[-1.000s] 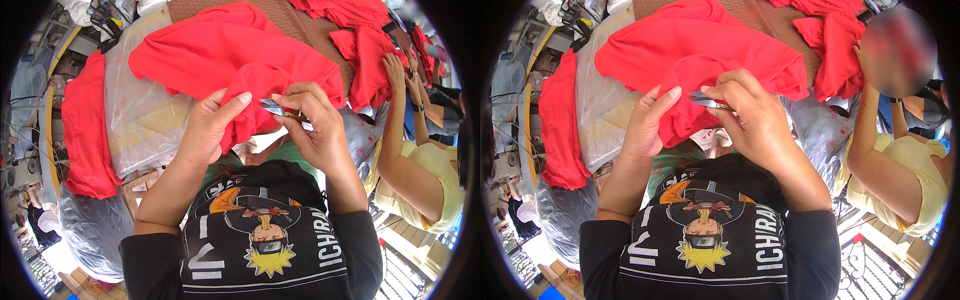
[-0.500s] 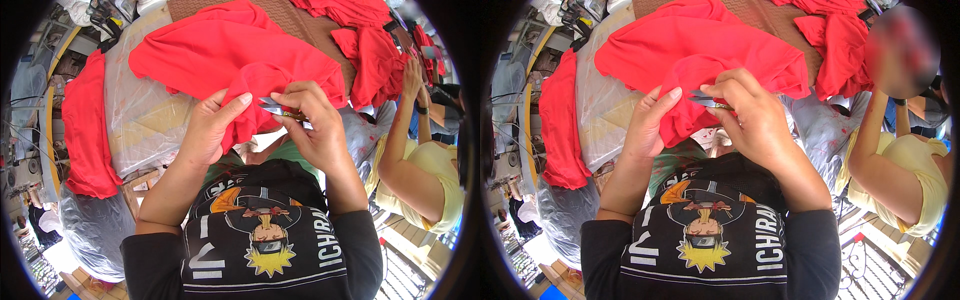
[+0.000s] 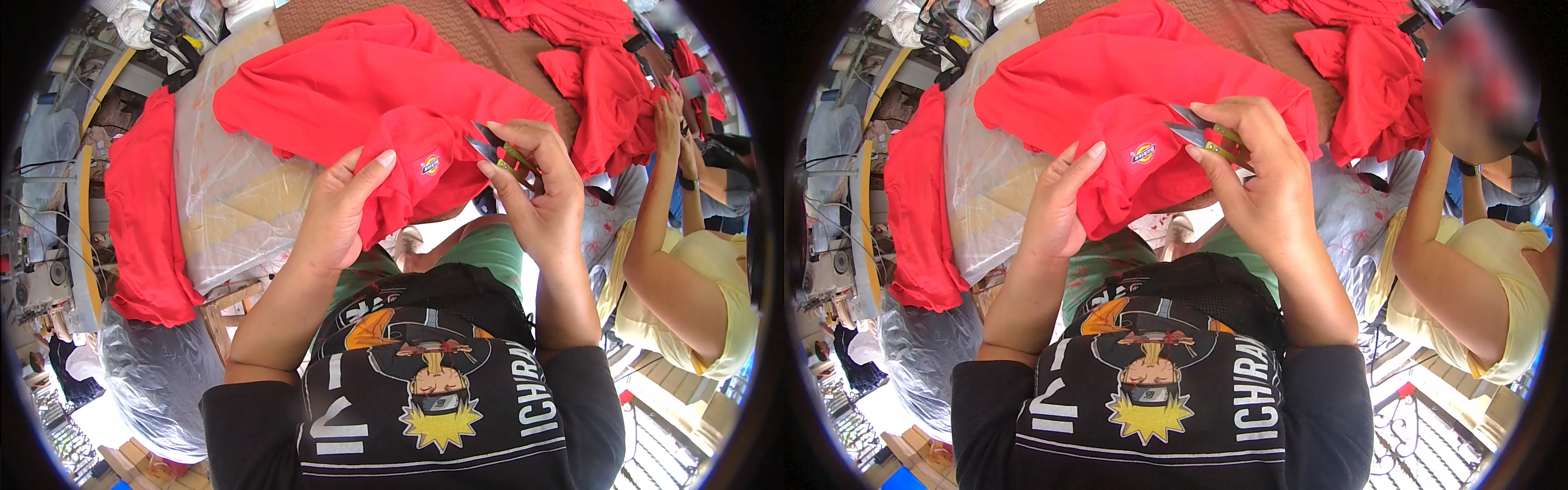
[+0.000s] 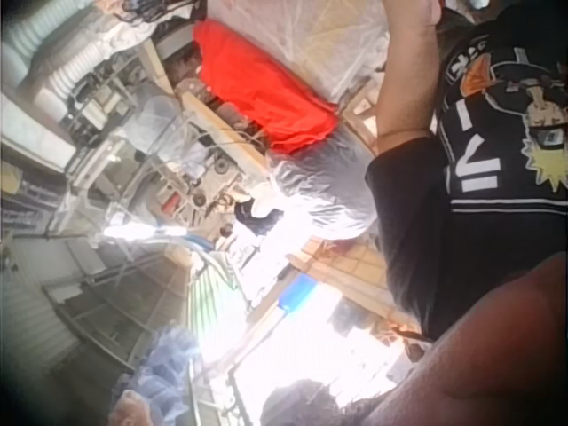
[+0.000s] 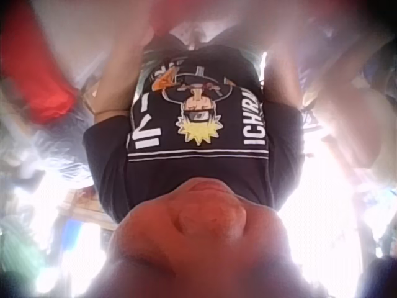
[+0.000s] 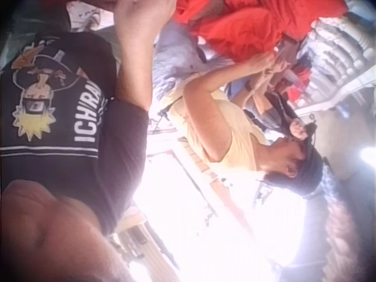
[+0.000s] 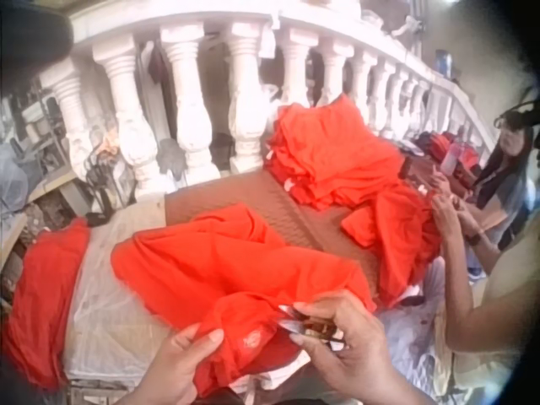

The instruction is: The person trims loose threads and inspects labels on red garments using snips.

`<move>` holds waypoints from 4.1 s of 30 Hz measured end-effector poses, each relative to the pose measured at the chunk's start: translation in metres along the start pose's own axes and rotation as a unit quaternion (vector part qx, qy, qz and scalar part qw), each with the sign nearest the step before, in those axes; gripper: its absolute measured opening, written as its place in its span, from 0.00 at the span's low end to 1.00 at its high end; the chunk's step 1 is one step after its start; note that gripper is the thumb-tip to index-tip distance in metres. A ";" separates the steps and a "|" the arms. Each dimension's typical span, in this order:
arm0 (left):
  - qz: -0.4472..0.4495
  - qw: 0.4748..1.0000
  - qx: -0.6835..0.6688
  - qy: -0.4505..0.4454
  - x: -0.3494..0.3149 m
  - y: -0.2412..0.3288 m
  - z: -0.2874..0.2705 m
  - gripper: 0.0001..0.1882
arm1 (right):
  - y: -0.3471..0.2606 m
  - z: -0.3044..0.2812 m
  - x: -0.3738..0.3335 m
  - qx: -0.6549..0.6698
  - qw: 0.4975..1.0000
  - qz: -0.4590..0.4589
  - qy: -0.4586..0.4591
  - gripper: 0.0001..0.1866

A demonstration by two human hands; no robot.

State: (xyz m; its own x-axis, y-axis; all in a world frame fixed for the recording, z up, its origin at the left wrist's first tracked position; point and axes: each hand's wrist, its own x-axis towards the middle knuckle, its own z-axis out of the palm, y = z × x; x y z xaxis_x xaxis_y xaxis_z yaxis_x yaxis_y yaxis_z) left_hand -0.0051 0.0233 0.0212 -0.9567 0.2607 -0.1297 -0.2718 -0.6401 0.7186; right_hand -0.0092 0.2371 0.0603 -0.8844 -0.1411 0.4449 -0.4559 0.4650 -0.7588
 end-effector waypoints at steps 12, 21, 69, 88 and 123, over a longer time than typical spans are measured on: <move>0.127 0.975 0.136 0.124 0.007 0.052 -0.014 0.19 | -0.062 -0.038 0.001 0.394 0.394 -0.323 -0.765 0.13; 0.442 0.794 0.172 0.379 -0.013 0.185 -0.070 0.30 | -0.069 -0.101 0.021 0.232 0.630 -0.347 -0.655 0.21; 0.539 0.453 0.646 0.294 -0.050 0.381 0.013 0.15 | -0.138 -0.085 0.213 -0.151 0.928 -0.246 0.236 0.10; 0.058 0.728 0.673 -0.118 0.025 0.047 -0.030 0.18 | 0.065 -0.089 0.063 0.709 0.678 -0.098 -0.166 0.31; 0.169 0.926 0.316 0.123 0.088 -0.047 -0.053 0.07 | 0.105 0.061 0.004 0.121 0.974 0.177 -0.068 0.09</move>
State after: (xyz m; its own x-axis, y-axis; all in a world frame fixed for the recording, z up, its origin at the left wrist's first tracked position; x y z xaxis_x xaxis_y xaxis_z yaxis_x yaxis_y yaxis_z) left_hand -0.0823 0.0379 -0.0606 -0.9918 -0.0991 0.0803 0.0889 -0.0853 0.9924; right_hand -0.0663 0.2317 -0.0465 -0.9882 -0.1314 0.0793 -0.1146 0.2884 -0.9506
